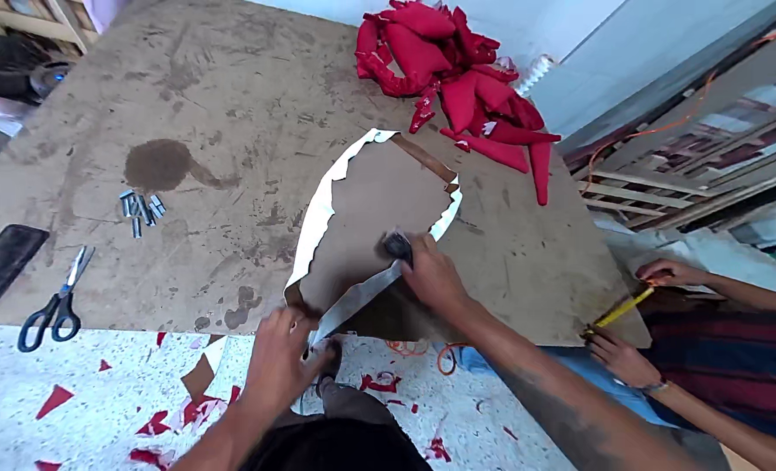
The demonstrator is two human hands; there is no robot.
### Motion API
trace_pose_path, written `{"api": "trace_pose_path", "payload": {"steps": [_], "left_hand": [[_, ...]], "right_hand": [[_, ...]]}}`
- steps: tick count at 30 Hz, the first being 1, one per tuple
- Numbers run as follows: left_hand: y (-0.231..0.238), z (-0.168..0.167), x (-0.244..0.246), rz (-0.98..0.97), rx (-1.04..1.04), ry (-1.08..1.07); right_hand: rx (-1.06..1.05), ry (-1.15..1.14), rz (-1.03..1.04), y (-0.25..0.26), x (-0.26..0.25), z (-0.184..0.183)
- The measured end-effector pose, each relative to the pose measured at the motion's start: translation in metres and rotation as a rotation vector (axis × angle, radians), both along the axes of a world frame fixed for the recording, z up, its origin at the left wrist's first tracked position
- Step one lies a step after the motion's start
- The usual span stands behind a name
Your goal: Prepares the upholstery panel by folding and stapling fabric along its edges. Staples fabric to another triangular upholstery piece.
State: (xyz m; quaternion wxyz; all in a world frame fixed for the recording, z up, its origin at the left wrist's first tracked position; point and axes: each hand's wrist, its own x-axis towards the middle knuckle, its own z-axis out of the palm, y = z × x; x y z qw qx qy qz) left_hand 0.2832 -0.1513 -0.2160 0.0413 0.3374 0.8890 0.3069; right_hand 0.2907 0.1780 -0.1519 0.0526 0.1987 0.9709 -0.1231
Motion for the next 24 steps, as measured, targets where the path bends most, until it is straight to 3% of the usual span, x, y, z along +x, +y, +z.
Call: {"api": "trace_pose_path", "payload": {"steps": [2, 6, 10, 14, 19, 24], "left_hand": [[-0.007, -0.028, 0.033, 0.105, -0.071, 0.037], [0.001, -0.082, 0.044, 0.288, 0.071, 0.084], [0.013, -0.09, 0.056, 0.417, 0.267, -0.03], [0.018, -0.096, 0.063, 0.406, 0.365, -0.038], [0.021, -0.111, 0.063, 0.501, 0.53, 0.025], [0.021, -0.123, 0.062, 0.606, 0.532, 0.009]], "right_hand": [[-0.012, 0.054, 0.094, 0.004, -0.021, -0.019], [-0.07, 0.053, 0.506, -0.066, -0.025, -0.023], [-0.041, -0.528, 0.714, -0.124, -0.07, -0.026], [0.15, -0.775, 0.836, -0.153, -0.091, -0.035], [0.213, -0.77, 0.9, -0.17, -0.091, -0.041], [0.199, -0.803, 0.881, -0.175, -0.095, -0.051]]}}
